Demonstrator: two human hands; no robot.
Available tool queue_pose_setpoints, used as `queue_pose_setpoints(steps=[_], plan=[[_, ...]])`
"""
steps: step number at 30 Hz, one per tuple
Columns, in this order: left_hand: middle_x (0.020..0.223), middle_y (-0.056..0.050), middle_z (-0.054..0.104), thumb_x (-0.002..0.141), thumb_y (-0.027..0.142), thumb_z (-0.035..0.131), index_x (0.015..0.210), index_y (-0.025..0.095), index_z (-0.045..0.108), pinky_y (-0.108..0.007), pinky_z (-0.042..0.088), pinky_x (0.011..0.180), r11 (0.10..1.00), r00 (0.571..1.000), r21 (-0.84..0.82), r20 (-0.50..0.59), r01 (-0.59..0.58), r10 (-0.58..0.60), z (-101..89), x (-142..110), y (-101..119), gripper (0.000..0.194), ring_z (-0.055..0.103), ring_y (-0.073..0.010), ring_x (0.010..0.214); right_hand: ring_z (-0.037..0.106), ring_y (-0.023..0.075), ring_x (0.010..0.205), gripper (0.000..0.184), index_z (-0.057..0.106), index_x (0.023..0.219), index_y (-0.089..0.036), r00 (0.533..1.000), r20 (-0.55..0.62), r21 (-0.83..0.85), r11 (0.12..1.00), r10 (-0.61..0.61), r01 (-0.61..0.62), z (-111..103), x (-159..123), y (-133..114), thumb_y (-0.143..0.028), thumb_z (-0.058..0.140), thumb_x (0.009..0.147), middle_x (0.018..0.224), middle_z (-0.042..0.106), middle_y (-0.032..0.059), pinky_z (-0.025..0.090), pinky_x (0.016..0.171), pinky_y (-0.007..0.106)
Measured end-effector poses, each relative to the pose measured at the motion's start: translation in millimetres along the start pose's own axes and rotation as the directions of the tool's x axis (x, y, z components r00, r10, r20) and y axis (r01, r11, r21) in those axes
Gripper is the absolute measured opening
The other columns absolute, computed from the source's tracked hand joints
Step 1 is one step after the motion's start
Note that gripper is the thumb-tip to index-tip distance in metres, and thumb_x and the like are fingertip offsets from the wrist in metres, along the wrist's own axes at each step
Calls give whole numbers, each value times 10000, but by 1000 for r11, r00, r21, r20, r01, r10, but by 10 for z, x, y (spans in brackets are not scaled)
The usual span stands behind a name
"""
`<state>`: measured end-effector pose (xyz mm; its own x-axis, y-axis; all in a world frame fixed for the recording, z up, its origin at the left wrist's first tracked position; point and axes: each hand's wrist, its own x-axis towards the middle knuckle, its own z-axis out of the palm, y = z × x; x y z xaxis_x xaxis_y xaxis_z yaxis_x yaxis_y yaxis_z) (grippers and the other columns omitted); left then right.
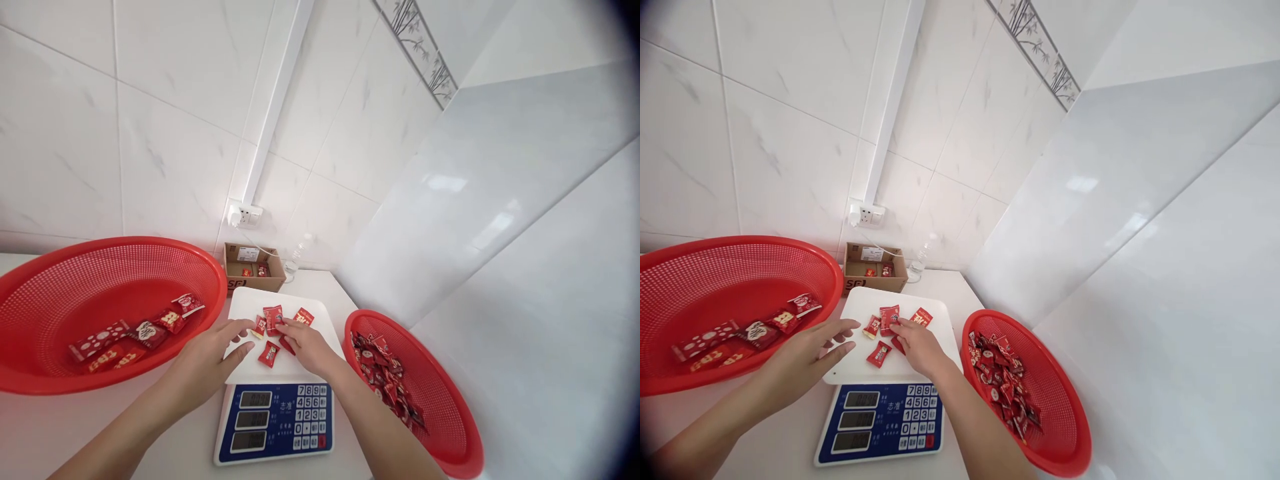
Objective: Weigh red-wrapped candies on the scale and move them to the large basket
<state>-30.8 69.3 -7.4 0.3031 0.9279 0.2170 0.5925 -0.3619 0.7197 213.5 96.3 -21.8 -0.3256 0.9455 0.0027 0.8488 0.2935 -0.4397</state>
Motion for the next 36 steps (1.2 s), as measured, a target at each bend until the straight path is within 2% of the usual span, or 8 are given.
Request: queue_pose_setpoints(steps=[4, 7, 14, 18, 22, 25, 31, 36], plan=[[1031, -65, 704, 859, 522, 423, 1153, 280, 619, -341, 534, 763, 1000, 1000, -12, 14, 20, -19, -15, 7, -1, 428, 666, -241, 913, 417, 237, 1309, 445, 567, 1286, -275, 998, 42, 25, 999, -42, 41, -26, -94, 44, -165, 374, 900, 1416, 475, 45, 310, 1074, 419], [1063, -61, 700, 863, 528, 414, 1172, 284, 604, -344, 531, 790, 999, 999, -24, 31, 30, -30, -22, 11, 0, 438, 656, -245, 965, 495, 226, 1226, 432, 557, 1287, -244, 999, 42, 53, 998, -31, 29, -78, -191, 114, -187, 359, 908, 1341, 544, 77, 356, 1035, 396], [1076, -72, 699, 869, 521, 399, 1182, 267, 596, -345, 530, 788, 999, 998, 1, 52, 39, -39, -22, 6, 10, 449, 664, -244, 946, 581, 210, 1016, 269, 619, 1019, -234, 998, -53, 70, 997, 37, -33, -173, -250, 122, -201, 382, 897, 1071, 648, 62, 442, 894, 368], [1050, -58, 708, 865, 523, 397, 1153, 275, 615, -326, 534, 769, 1000, 999, 6, 36, 19, -19, -16, 6, 8, 438, 669, -234, 928, 576, 201, 1045, 249, 576, 1071, -231, 979, -186, 170, 984, 88, -56, -147, -159, -4, -258, 387, 910, 1108, 636, 66, 433, 930, 395], [1050, -44, 708, 867, 543, 388, 1170, 291, 600, -325, 530, 786, 1000, 999, 6, 49, 16, -17, -6, 13, -11, 447, 667, -228, 939, 524, 207, 1194, 384, 518, 1218, -245, 983, -140, 363, 930, 115, -57, -108, -97, -48, -299, 543, 838, 1290, 568, 74, 408, 1004, 410], [1062, -46, 706, 872, 537, 388, 1177, 293, 594, -325, 529, 787, 1000, 999, 21, 46, 18, -19, 4, 16, -38, 442, 663, -229, 953, 473, 198, 1265, 441, 483, 1284, -255, 982, -141, 466, 883, 127, -47, -152, -116, 59, -366, 521, 860, 1341, 539, 78, 404, 1020, 394], [1044, -51, 710, 849, 567, 394, 1174, 282, 602, -317, 532, 765, 1000, 999, 15, 41, 14, -15, 32, 46, -84, 480, 667, -228, 929, 450, 216, 1279, 382, 540, 1227, -223, 852, -291, 287, 890, 434, -356, -534, -473, 687, -325, 487, 863, 1350, 528, 82, 341, 1066, 371], [1043, -56, 709, 807, 615, 392, 1177, 282, 597, -340, 532, 755, 998, 997, 37, 56, 52, -54, 76, 98, -131, 538, 680, -233, 829, 552, 336, 1138, 512, 598, 1150, -194, 671, -159, 228, 689, 724, -688, -803, -1134, 1313, -308, 724, 666, 1213, 615, 146, 407, 965, 479]])
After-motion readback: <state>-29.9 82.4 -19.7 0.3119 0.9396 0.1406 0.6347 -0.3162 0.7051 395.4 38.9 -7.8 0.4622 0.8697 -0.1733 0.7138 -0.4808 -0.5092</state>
